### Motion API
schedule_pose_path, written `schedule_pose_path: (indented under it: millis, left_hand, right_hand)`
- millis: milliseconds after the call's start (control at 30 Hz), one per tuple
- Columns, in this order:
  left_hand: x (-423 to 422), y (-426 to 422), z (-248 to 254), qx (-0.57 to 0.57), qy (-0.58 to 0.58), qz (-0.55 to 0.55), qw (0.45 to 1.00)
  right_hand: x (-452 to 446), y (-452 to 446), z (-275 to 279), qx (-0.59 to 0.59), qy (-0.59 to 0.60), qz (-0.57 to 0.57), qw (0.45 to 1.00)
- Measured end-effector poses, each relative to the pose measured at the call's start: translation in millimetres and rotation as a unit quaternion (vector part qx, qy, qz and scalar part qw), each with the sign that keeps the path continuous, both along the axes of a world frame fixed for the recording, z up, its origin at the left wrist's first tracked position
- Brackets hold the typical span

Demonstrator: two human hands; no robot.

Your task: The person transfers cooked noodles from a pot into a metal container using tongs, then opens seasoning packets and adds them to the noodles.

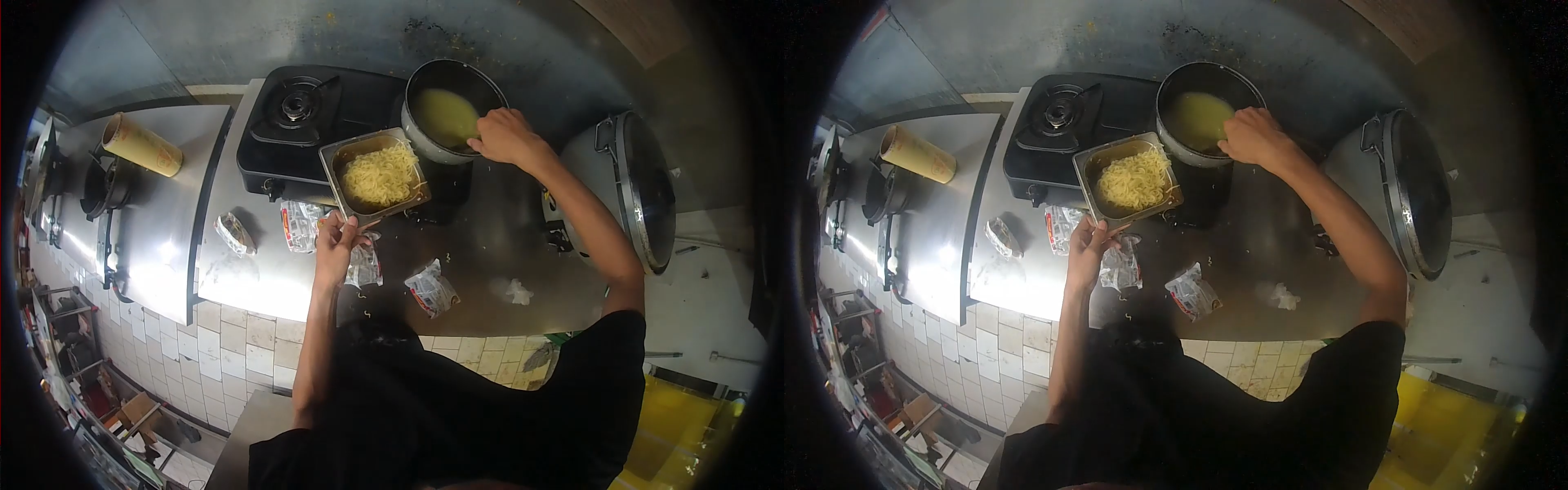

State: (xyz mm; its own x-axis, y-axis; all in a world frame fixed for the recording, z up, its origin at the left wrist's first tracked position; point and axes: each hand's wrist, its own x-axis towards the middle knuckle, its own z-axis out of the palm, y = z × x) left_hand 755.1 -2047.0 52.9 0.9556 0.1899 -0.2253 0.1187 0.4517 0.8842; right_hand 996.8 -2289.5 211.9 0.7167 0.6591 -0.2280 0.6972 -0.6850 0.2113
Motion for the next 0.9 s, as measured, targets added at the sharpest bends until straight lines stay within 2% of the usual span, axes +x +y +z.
schedule_pose_path:
  millis: [233,267,333,400,467,700,900]
  left_hand:
    - [2,-2,15,-0.013,-0.004,-0.006,1.000]
    - [4,-3,17,-0.022,-0.008,0.007,1.000]
    - [4,-2,18,-0.031,-0.015,0.023,0.999]
    - [4,1,9,-0.033,-0.024,0.012,0.999]
    - [5,2,5,-0.027,-0.025,0.015,0.999]
    - [5,0,14,-0.028,-0.027,0.021,0.999]
    - [6,2,0,-0.023,-0.028,0.013,0.999]
  right_hand:
    - [40,-4,-16,0.133,0.141,-0.056,0.979]
    - [49,-10,-15,0.136,0.140,-0.052,0.980]
    - [65,-25,-16,0.199,0.231,-0.020,0.952]
    - [74,-37,-15,0.208,0.259,-0.013,0.943]
    - [75,-43,-11,0.228,0.310,-0.099,0.918]
    - [54,-51,10,0.284,0.369,-0.164,0.870]
    - [28,-24,16,0.323,0.330,-0.069,0.884]
